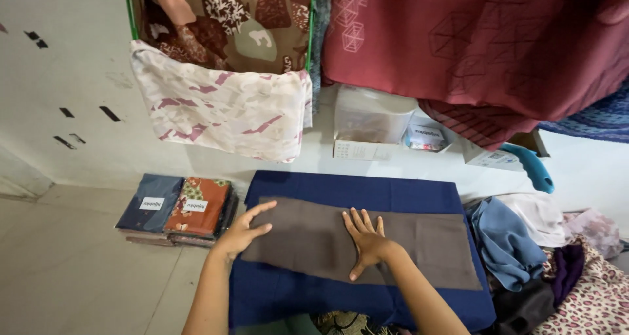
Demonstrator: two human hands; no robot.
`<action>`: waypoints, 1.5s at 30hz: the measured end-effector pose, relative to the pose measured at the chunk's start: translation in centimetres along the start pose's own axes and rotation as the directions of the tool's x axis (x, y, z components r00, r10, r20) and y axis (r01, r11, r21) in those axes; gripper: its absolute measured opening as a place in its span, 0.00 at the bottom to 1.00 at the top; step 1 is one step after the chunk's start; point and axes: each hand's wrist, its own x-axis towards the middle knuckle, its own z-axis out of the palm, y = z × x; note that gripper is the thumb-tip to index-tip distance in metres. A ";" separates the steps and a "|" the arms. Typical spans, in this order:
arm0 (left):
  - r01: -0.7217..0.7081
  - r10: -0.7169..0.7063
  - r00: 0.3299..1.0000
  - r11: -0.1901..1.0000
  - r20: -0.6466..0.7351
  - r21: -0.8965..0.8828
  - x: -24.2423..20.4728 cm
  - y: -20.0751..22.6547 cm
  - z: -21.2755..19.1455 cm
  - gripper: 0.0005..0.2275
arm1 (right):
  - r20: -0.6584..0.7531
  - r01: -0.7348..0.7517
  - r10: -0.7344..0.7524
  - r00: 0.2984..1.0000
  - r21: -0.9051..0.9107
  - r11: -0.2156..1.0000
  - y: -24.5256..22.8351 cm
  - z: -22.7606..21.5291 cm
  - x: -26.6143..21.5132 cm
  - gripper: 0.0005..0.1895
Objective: Cleaning a piece of fabric with a lint roller and then folding it neatly.
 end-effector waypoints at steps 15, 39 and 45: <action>-0.259 0.241 0.939 0.965 0.243 0.041 7.7 11.8 23.5 0.33 | -0.844 0.548 0.177 0.506 0.473 0.689 14.2 10.5 0.6 0.40; -0.486 0.466 0.794 0.873 0.390 -0.053 9.8 5.8 38.1 0.31 | -0.420 0.731 0.615 0.668 0.525 -0.436 23.7 17.2 -4.3 0.32; -0.626 0.594 0.764 0.592 0.251 0.507 10.6 1.1 26.0 0.08 | -0.464 0.729 0.580 0.669 0.560 -0.393 24.0 17.2 -4.0 0.46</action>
